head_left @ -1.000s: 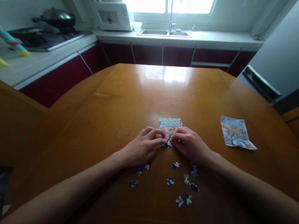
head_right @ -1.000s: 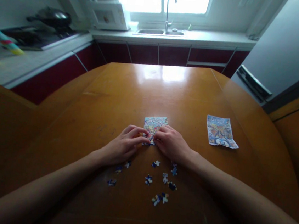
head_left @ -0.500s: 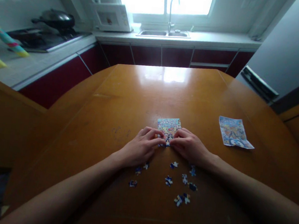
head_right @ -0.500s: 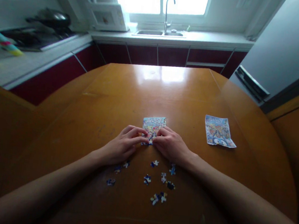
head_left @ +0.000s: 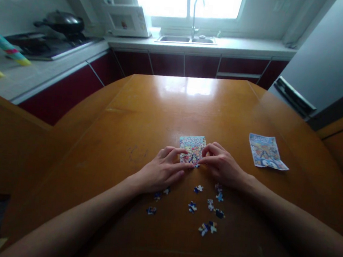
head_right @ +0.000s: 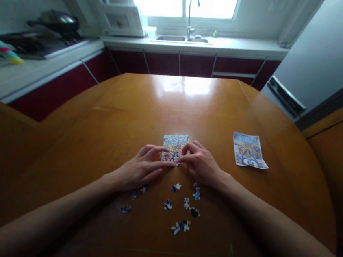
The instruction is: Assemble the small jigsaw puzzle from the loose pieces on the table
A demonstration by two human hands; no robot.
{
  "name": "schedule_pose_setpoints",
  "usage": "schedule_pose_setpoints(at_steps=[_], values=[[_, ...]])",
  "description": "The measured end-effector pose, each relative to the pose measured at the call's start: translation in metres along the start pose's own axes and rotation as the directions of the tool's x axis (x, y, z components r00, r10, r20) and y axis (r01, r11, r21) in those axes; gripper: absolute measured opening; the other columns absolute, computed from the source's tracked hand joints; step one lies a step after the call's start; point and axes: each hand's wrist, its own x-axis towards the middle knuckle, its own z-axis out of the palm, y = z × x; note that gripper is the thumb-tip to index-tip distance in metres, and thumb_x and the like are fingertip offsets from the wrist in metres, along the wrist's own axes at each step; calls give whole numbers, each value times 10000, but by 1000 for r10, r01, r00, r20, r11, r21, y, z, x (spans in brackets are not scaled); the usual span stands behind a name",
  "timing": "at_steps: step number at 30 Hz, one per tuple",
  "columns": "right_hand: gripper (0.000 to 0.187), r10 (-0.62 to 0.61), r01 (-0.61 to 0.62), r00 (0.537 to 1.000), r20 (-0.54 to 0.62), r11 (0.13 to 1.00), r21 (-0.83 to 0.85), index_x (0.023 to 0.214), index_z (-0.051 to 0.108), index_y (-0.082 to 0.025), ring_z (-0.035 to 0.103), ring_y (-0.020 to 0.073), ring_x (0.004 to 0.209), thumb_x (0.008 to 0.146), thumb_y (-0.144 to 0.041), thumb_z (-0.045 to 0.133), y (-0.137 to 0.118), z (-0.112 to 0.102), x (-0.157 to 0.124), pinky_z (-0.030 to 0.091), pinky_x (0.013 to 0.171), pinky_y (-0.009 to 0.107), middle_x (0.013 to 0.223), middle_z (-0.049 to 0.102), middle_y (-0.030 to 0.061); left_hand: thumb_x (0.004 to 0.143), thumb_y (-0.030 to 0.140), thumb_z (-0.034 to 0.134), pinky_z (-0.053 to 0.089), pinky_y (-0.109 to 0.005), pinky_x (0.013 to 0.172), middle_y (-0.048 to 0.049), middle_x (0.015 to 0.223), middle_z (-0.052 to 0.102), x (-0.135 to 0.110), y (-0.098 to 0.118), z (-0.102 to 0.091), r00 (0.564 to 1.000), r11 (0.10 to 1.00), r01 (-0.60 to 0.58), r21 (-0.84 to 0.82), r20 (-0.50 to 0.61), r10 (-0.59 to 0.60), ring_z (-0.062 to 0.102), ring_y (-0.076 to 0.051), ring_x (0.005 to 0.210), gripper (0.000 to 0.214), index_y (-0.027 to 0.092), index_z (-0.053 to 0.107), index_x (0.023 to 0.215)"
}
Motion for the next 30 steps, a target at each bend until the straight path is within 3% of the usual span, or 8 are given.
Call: schedule_pose_setpoints(at_steps=[5,11,13,22,27,30], values=[[300,35,-36,997,65,999,4,849,777,-296,523,217,944,857,-65,586,-3,5,2,503,834,382,968,636,51,1003,322,519,365,-563,1152,-14,1512,400,1,-2,1,1000,1000,-4,-17,0,4,338,-304,1350,379,433,550,1364],[341,129,-116,970,-208,990,77,823,756,-248,549,217,934,848,-14,509,9,11,4,484,839,393,895,633,54,1022,340,470,350,-564,1154,-15,1498,420,1,-3,-2,999,998,8,-65,40,-5,348,-299,1356,380,429,531,1386],[328,138,-122,961,-240,989,82,795,755,-246,550,217,921,850,-26,518,12,11,4,480,830,394,883,627,54,1024,348,462,355,-558,1150,-16,1486,431,1,-3,-3,999,997,11,-81,45,-7,349,-298,1356,381,431,527,1390],[330,35,-36,999,7,993,110,803,782,-316,514,223,1043,821,-40,601,5,11,5,464,944,424,1037,647,25,1028,354,451,334,-576,1154,-18,1510,404,0,-6,1,999,998,14,-63,41,-11,329,-300,1373,361,436,558,1362],[313,26,-24,1000,-12,991,133,758,764,-287,523,221,1043,814,-32,592,6,13,7,467,947,419,1021,659,29,1030,365,442,347,-580,1137,-34,1488,428,2,-3,-3,998,997,15,-75,54,-11,343,-301,1357,354,429,568,1355],[361,87,-62,986,-144,983,173,788,756,-268,555,213,992,807,3,517,9,14,8,476,906,407,958,661,38,1037,356,428,344,-556,1143,-35,1451,466,3,-5,-3,1000,990,17,-139,18,-14,368,-284,1337,366,425,555,1373]])
